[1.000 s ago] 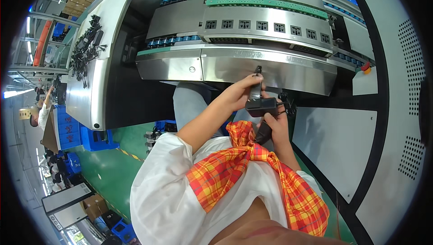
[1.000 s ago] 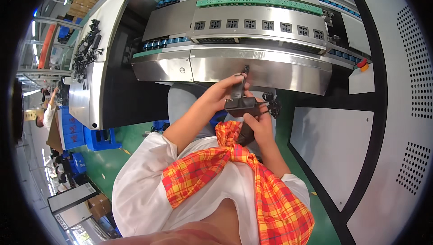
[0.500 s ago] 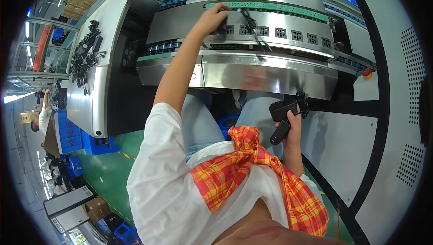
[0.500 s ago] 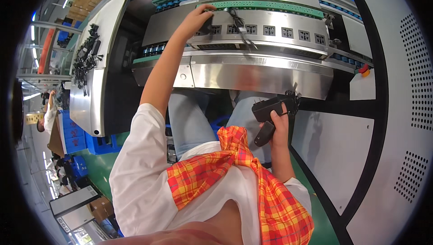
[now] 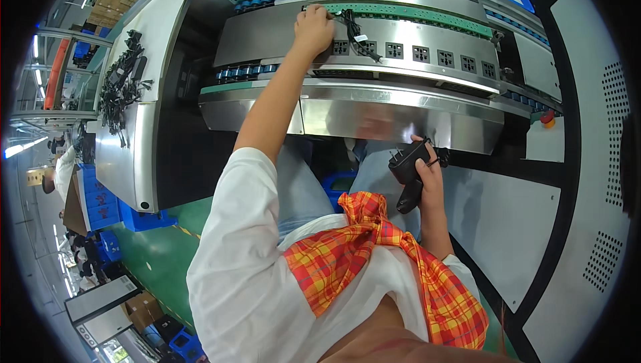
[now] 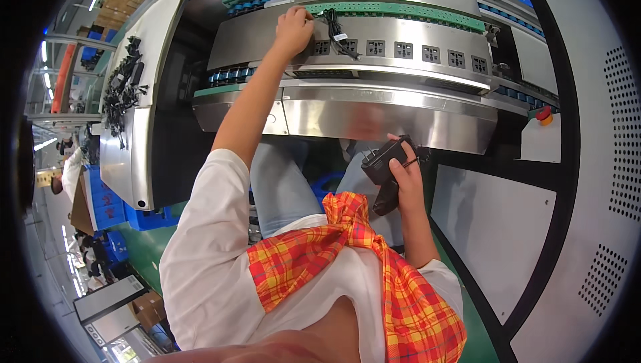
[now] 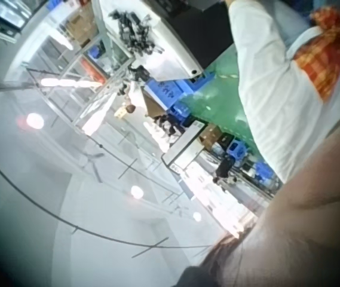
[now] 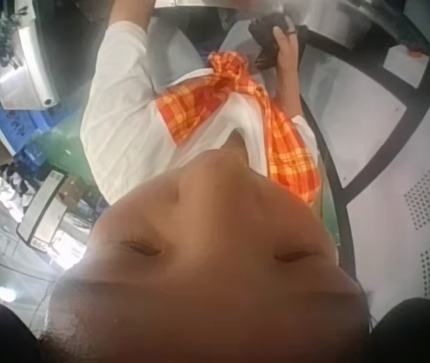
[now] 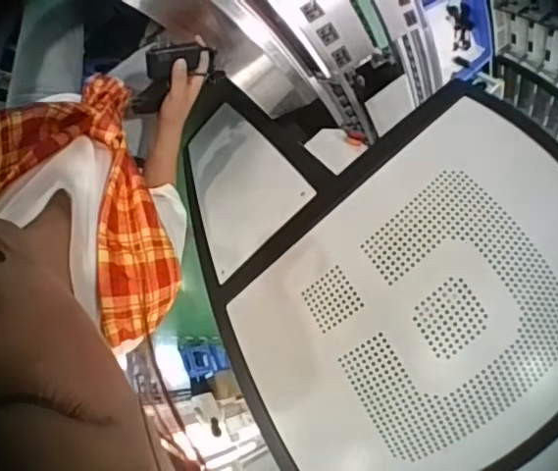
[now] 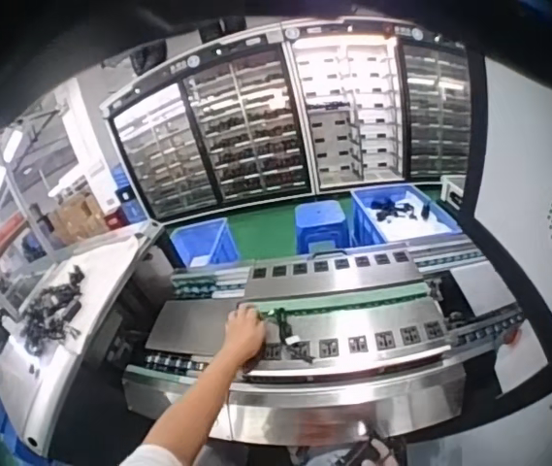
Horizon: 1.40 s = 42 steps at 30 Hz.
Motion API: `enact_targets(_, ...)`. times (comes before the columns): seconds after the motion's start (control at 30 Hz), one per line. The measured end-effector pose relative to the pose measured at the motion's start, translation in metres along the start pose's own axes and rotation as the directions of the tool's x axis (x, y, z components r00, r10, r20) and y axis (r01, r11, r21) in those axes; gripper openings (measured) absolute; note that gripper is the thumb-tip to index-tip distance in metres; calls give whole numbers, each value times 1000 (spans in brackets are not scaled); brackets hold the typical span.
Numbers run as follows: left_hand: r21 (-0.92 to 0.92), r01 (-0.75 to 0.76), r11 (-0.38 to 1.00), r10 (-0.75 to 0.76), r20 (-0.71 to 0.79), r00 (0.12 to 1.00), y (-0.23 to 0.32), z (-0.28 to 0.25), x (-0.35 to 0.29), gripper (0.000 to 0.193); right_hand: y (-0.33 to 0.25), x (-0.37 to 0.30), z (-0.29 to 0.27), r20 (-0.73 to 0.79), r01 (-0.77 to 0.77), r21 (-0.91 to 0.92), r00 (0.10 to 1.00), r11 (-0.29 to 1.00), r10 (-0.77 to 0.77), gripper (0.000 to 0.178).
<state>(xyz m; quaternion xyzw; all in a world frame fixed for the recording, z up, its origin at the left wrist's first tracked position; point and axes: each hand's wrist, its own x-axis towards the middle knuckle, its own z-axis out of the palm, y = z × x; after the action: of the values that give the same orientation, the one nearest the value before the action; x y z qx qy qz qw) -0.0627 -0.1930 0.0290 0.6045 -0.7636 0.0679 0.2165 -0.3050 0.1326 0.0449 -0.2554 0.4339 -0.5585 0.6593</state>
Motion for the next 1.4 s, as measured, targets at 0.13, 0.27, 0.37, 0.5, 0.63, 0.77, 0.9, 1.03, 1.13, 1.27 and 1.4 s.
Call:
enact_targets(0.13, -348, 291, 891, -139, 401, 905, -25, -11, 6, 31, -22, 11, 12, 90, 101, -84, 992, 991, -94, 51)
enact_targets(0.27, -243, 170, 955, -102, 268, 958, -17, -18, -7, 35, -49, 20, 22, 21, 259, -5, 966, 966, -259, 49)
enact_targets(0.37, 290, -179, 940, 177, 32, 984, 14, -22, -16, 35, -75, 39, 36, 26, 425, -38, 905, 905, -424, 47)
enact_targets(0.5, 20, -653, 757, 645, 142, 751, 29, -37, -23, 27, -109, 86, 56, 44, 495, -55, 869, 867, -493, 44)
enact_targets(0.63, -18, -591, 807, 584, 178, 792, 28, -56, -26, 14, -119, 158, 63, 115, 466, -424, 878, 776, -464, 43)
enact_targets(0.77, -193, -359, 913, 325, -185, 927, 7, -62, -63, 8, -94, 222, 70, 300, 369, -780, 929, 506, -216, 47)
enact_targets(0.9, -323, -251, 912, 192, -205, 960, -1, -67, -130, 11, -80, 243, 102, 398, 406, -900, 914, 160, -80, 46)
enact_targets(1.03, -448, -165, 879, 39, -277, 960, 6, -52, -156, 14, -84, 280, 115, 309, 302, -951, 942, 70, 132, 50)
enact_targets(1.13, -504, -96, 859, -65, -293, 954, 5, -38, -170, 16, -86, 285, 128, 263, 264, -964, 946, 20, 192, 52)
enact_targets(1.27, -573, -54, 818, -132, -278, 952, 3, -31, -177, 17, -98, 287, 150, 216, 247, -964, 943, -99, 254, 53)
enact_targets(1.4, -648, -53, 760, -179, -287, 941, 9, -35, -173, 16, -98, 307, 152, 195, 259, -938, 944, -229, 267, 50)
